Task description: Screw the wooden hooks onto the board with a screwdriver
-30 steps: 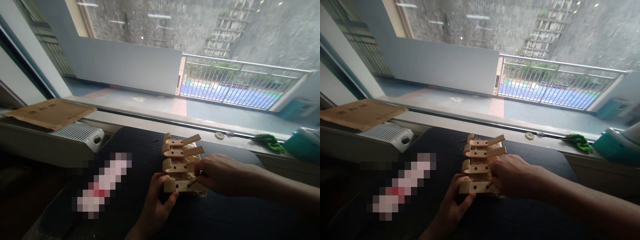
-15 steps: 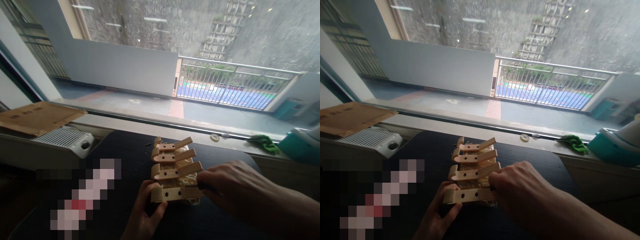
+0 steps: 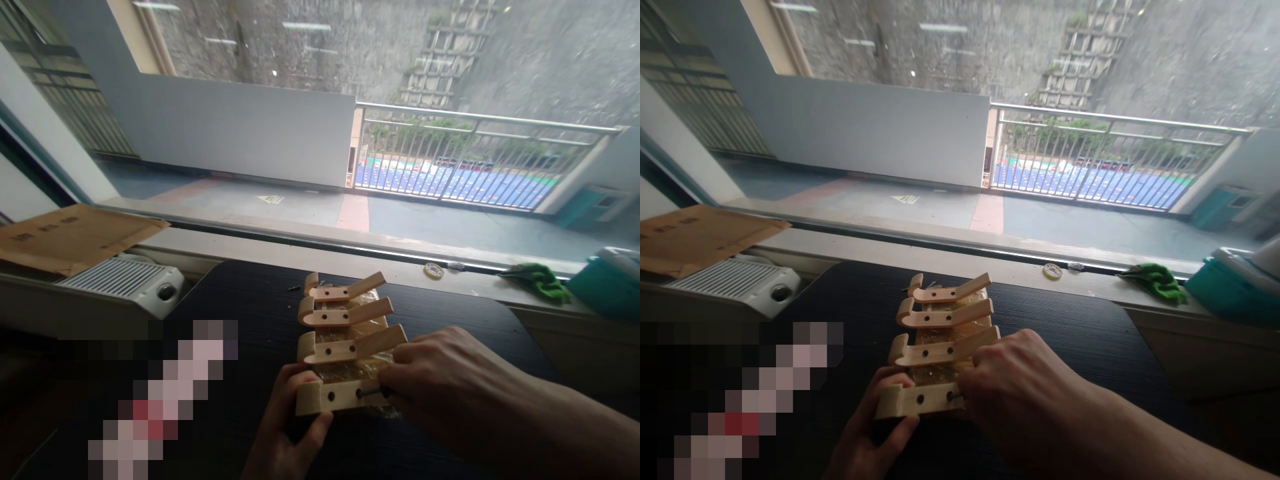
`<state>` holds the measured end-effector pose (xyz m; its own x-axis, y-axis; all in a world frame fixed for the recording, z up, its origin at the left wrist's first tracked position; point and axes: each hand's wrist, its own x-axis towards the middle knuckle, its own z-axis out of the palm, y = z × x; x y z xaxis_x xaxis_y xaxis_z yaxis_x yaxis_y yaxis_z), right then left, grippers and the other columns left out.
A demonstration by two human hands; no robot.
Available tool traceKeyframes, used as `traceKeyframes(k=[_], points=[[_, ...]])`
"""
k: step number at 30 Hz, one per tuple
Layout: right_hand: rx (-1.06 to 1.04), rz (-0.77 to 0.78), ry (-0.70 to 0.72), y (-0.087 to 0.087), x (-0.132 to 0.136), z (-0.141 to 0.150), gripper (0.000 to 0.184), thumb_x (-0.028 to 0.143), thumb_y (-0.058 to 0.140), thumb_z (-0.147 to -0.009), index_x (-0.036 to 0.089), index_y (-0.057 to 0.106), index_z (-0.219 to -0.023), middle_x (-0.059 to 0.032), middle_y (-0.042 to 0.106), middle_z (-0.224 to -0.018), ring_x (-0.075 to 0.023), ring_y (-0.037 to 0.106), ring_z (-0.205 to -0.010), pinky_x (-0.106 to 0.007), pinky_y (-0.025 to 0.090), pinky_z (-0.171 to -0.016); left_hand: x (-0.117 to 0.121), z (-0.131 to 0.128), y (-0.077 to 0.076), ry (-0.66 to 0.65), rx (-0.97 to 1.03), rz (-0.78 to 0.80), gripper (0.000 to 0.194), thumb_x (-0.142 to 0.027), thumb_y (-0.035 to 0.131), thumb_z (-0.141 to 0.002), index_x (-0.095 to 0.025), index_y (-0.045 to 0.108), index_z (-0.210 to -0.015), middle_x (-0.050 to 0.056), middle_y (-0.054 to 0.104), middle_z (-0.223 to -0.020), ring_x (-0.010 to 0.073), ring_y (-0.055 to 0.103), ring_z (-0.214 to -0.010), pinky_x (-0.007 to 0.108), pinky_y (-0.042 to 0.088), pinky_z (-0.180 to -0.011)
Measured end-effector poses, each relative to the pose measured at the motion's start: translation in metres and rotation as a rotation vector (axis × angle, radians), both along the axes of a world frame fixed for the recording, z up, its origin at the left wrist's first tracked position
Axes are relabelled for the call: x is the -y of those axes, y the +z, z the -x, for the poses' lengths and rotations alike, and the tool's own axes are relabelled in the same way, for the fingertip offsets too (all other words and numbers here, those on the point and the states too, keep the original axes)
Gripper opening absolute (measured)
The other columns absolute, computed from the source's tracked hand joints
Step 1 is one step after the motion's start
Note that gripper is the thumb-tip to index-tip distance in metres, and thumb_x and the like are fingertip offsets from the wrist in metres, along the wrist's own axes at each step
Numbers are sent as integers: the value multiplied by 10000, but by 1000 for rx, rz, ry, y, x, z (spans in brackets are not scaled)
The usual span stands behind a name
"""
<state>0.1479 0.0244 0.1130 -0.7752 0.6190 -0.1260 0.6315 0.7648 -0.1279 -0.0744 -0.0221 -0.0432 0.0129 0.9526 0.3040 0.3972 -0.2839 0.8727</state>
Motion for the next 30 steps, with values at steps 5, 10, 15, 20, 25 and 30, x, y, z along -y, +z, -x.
traceKeyframes(k=[5,10,15,20,25,30], points=[[23,-104,59,-2,-1,13,133,100,501,-738,203,576,-702,26,602,-608,-90,425,-429,-256,141,-425,0,-1,-1,-33,11,-26,295,-198,624,-756,-278,543,-1028,37,542,-1088,227,579,-1037,310,513,-865],[117,-98,185,-4,2,39,157,52,506,-675,181,583,-629,11,593,-549,-109,431,-432,-268,157,-412,0,-2,1,-70,3,-23,285,-182,621,-763,-278,522,-1013,29,518,-1077,219,562,-1046,298,500,-868],[119,24,85,0,-2,38,157,95,520,-694,179,572,-573,18,596,-546,-93,428,-443,-256,187,-431,1,-4,3,-95,10,15,260,-178,590,-790,-267,485,-1011,37,488,-1072,209,558,-1007,315,489,-864],[123,71,-187,11,-4,28,197,198,473,-798,202,635,-686,9,649,-626,-106,535,-540,-242,240,-487,1,-5,-1,-93,11,-4,279,-184,581,-802,-266,457,-1038,47,455,-1108,220,516,-1063,339,456,-910],[231,50,-92,21,0,39,134,182,525,-791,184,640,-723,-15,680,-717,-138,589,-611,-262,264,-498,0,-7,-7,-69,56,3,272,-221,575,-816,-262,462,-1060,48,463,-1106,216,527,-1041,342,454,-905],[403,-52,192,25,4,56,173,44,530,-761,159,653,-721,-44,687,-763,-173,607,-700,-292,293,-515,2,-6,-3,-77,55,36,245,-220,567,-817,-243,484,-1047,55,490,-1095,223,535,-1043,353,454,-912]])
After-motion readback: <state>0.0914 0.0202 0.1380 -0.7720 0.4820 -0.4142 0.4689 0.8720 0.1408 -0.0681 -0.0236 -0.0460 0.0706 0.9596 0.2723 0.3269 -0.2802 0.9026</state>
